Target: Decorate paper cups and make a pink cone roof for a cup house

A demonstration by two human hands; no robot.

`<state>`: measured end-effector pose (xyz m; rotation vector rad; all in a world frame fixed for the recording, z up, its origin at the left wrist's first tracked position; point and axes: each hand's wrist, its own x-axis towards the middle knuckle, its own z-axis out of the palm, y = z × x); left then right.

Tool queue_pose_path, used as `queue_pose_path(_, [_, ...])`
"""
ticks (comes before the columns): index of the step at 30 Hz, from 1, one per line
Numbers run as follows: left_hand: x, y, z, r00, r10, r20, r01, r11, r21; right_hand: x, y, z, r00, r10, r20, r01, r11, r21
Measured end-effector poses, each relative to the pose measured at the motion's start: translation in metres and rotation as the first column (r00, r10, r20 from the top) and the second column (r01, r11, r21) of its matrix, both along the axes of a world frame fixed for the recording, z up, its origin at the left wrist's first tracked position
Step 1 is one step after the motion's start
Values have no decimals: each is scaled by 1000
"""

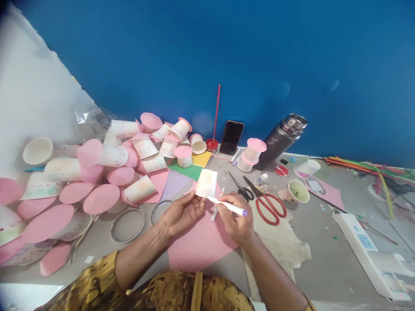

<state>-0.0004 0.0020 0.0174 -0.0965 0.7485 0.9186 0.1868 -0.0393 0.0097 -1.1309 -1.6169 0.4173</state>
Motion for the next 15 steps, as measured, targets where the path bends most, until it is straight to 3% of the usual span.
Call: queue_pose_path(15, [-5,2,-3,999,-10,53,12,999,-33,2,-3,-3,982,-22,-189,5,996,-91])
